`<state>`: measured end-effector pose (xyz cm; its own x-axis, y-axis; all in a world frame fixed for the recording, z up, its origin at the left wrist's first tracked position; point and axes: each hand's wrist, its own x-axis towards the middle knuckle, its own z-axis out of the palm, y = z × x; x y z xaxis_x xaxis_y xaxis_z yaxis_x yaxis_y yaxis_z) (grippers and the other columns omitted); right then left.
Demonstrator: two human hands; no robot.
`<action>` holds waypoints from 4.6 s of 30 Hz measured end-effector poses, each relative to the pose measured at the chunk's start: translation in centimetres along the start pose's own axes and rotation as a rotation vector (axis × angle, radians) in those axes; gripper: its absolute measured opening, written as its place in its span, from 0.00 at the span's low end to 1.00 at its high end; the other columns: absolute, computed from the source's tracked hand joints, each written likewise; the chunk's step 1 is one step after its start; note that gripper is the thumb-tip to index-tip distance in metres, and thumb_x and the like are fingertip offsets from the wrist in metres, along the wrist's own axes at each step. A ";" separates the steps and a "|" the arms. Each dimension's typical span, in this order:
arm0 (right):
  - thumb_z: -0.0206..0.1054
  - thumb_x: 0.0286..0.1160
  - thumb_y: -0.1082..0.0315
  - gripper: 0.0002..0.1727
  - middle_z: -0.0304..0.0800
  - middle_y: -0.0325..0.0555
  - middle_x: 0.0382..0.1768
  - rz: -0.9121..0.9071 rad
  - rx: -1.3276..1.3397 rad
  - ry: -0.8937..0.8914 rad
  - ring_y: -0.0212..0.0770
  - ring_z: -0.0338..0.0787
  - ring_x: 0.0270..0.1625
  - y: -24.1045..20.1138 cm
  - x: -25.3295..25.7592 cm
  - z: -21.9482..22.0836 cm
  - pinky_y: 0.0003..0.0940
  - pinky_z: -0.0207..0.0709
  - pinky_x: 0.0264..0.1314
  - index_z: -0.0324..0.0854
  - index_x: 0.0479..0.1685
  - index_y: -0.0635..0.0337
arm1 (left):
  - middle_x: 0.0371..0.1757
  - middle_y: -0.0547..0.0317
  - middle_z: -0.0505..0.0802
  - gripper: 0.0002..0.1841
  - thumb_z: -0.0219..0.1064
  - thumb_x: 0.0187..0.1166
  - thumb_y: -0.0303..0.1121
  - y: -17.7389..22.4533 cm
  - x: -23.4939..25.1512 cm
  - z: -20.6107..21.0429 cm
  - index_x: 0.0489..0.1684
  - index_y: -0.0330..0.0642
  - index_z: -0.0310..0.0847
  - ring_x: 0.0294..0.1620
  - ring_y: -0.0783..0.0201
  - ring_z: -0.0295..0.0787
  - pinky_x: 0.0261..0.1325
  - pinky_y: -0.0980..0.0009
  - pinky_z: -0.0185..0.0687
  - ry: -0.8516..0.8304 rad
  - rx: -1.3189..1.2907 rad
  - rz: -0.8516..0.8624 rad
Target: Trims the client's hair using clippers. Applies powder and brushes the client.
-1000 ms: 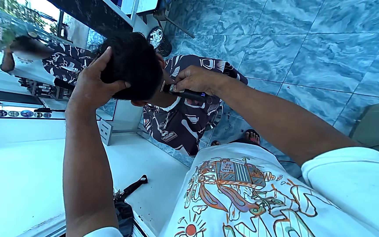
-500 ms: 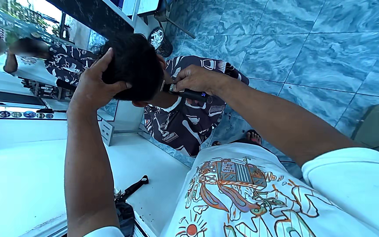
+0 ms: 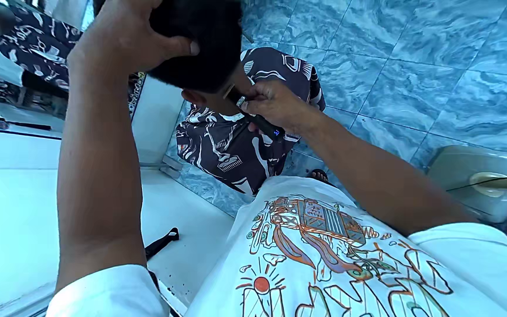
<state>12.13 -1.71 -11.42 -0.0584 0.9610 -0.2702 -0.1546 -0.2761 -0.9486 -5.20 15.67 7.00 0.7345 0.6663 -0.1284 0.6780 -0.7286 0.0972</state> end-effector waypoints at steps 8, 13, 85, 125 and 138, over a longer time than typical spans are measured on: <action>0.66 0.85 0.63 0.17 0.90 0.54 0.44 -0.020 -0.013 0.245 0.45 0.93 0.29 -0.2 -1.0 4.1 0.38 0.91 0.27 0.79 0.64 0.64 | 0.45 0.51 0.93 0.41 0.65 0.58 0.81 -0.9 -0.3 0.3 0.49 0.52 0.89 0.52 0.53 0.92 0.55 0.37 0.81 -0.040 0.090 0.060; 0.64 0.87 0.62 0.16 0.91 0.56 0.41 0.051 0.059 0.271 0.48 0.93 0.27 -0.4 -1.1 3.6 0.41 0.90 0.23 0.80 0.64 0.61 | 0.51 0.42 0.92 0.41 0.70 0.59 0.76 -1.0 0.3 0.3 0.56 0.48 0.86 0.57 0.42 0.89 0.58 0.29 0.76 -0.057 0.136 0.063; 0.68 0.83 0.63 0.14 0.91 0.55 0.35 0.018 -0.024 0.204 0.44 0.90 0.22 -1.4 -0.4 2.0 0.38 0.87 0.20 0.84 0.56 0.64 | 0.81 0.40 0.78 0.61 0.75 0.62 0.70 -1.9 1.7 -0.9 0.98 0.57 0.43 0.81 0.42 0.75 0.81 0.32 0.66 -0.140 0.113 0.144; 0.68 0.83 0.61 0.13 0.90 0.52 0.32 0.007 -0.064 0.195 0.42 0.88 0.19 -2.1 -0.3 1.4 0.36 0.84 0.17 0.86 0.53 0.63 | 0.86 0.40 0.73 0.63 0.77 0.62 0.67 -1.7 1.6 -0.8 0.99 0.57 0.38 0.85 0.41 0.71 0.83 0.33 0.63 -0.139 0.111 0.116; 0.70 0.83 0.62 0.18 0.92 0.56 0.43 0.053 -0.041 0.210 0.47 0.95 0.29 0.5 -0.7 3.0 0.41 0.93 0.29 0.80 0.62 0.64 | 0.52 0.45 0.93 0.43 0.67 0.58 0.79 -1.6 2.5 0.3 0.57 0.50 0.87 0.57 0.47 0.91 0.60 0.32 0.79 -0.092 0.154 0.098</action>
<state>9.09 -2.55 -11.25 0.1421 0.9280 -0.3444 -0.1167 -0.3298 -0.9368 -4.44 18.43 6.26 0.7862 0.5791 -0.2158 0.5859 -0.8095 -0.0374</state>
